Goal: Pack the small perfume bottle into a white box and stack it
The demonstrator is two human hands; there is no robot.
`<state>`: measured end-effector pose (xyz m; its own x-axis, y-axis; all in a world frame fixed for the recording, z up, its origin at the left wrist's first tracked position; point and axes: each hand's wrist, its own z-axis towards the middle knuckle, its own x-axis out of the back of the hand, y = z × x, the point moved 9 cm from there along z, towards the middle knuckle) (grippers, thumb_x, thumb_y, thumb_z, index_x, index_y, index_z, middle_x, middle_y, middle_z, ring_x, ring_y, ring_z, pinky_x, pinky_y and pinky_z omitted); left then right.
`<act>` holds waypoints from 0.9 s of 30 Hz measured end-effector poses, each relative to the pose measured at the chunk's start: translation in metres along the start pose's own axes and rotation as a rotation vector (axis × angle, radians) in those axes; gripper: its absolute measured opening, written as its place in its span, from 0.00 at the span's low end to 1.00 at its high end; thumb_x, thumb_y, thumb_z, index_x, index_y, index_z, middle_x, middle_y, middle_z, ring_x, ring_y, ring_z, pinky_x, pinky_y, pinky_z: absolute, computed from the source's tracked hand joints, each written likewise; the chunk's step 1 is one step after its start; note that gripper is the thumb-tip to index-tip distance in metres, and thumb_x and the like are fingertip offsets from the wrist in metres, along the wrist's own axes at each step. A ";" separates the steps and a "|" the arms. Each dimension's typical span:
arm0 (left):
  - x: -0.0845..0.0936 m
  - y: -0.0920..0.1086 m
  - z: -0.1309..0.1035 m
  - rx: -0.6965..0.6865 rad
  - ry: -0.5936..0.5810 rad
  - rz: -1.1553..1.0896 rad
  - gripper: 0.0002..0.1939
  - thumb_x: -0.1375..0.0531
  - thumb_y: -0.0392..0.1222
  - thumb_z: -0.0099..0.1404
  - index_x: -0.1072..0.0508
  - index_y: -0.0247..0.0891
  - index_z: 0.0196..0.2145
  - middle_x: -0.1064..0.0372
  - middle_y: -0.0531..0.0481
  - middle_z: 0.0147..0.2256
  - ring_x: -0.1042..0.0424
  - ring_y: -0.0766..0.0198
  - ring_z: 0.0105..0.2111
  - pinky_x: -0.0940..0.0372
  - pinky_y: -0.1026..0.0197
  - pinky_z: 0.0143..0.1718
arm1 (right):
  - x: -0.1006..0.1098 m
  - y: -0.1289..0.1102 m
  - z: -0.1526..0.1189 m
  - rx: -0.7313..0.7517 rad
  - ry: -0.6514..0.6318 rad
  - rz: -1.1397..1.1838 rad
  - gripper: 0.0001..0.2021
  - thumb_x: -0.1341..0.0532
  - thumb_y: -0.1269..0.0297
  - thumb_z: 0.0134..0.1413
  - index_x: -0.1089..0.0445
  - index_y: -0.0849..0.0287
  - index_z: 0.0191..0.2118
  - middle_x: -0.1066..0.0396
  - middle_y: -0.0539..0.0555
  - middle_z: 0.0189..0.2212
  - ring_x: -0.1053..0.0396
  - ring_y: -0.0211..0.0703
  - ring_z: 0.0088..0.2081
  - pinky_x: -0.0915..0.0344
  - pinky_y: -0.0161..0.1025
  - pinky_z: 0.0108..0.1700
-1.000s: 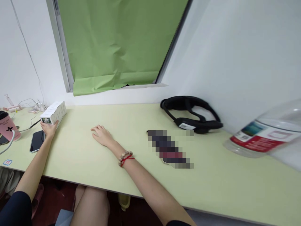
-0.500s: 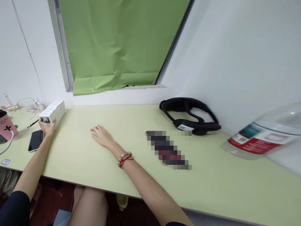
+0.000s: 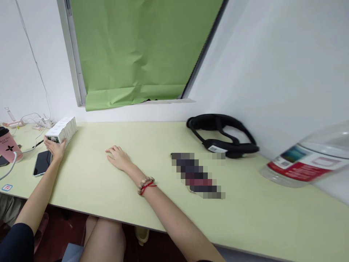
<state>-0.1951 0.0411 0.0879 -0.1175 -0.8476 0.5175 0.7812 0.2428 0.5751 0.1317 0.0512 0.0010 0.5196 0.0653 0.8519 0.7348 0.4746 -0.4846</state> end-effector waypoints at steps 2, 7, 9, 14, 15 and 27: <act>0.004 0.014 0.000 -0.143 0.019 0.036 0.49 0.36 0.46 0.54 0.55 0.26 0.65 0.62 0.26 0.64 0.59 0.44 0.66 0.57 0.47 0.64 | 0.000 0.000 0.000 -0.010 -0.005 -0.002 0.15 0.46 0.66 0.63 0.34 0.57 0.54 0.37 0.57 0.52 0.41 0.46 0.55 0.38 0.44 0.53; -0.004 0.036 0.007 -0.369 -0.140 0.133 0.35 0.40 0.45 0.59 0.42 0.36 0.62 0.57 0.39 0.66 0.66 0.46 0.67 0.66 0.44 0.66 | 0.001 -0.001 -0.001 -0.019 -0.018 -0.016 0.15 0.46 0.66 0.64 0.34 0.57 0.54 0.38 0.57 0.53 0.41 0.45 0.56 0.39 0.43 0.54; -0.005 0.038 0.011 -0.396 -0.199 0.155 0.31 0.41 0.44 0.60 0.39 0.39 0.61 0.52 0.42 0.65 0.63 0.48 0.67 0.67 0.43 0.65 | 0.002 -0.002 -0.002 -0.019 -0.021 -0.015 0.15 0.46 0.66 0.64 0.34 0.57 0.55 0.38 0.57 0.53 0.41 0.46 0.56 0.39 0.43 0.55; -0.006 0.047 0.011 -0.455 -0.294 0.192 0.26 0.43 0.44 0.62 0.34 0.44 0.58 0.43 0.45 0.61 0.54 0.50 0.65 0.63 0.42 0.63 | 0.004 -0.004 -0.002 -0.022 -0.022 -0.017 0.15 0.46 0.67 0.64 0.34 0.58 0.55 0.38 0.57 0.53 0.41 0.46 0.55 0.39 0.43 0.55; -0.005 0.049 0.010 -0.460 -0.302 0.199 0.26 0.43 0.44 0.62 0.34 0.44 0.58 0.42 0.45 0.60 0.54 0.50 0.65 0.62 0.42 0.63 | 0.004 -0.004 -0.002 -0.025 -0.022 -0.017 0.15 0.46 0.67 0.64 0.34 0.58 0.55 0.38 0.57 0.53 0.41 0.46 0.55 0.39 0.43 0.55; -0.004 0.047 0.002 -0.407 -0.255 0.194 0.37 0.41 0.43 0.58 0.45 0.34 0.64 0.56 0.35 0.65 0.65 0.44 0.67 0.63 0.41 0.63 | 0.000 -0.001 0.000 -0.011 -0.016 -0.020 0.15 0.46 0.67 0.64 0.34 0.58 0.55 0.38 0.56 0.53 0.41 0.46 0.55 0.39 0.43 0.54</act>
<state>-0.1587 0.0566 0.1140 -0.0531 -0.6512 0.7571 0.9726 0.1381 0.1869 0.1312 0.0512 0.0014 0.4980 0.0697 0.8643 0.7497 0.4663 -0.4696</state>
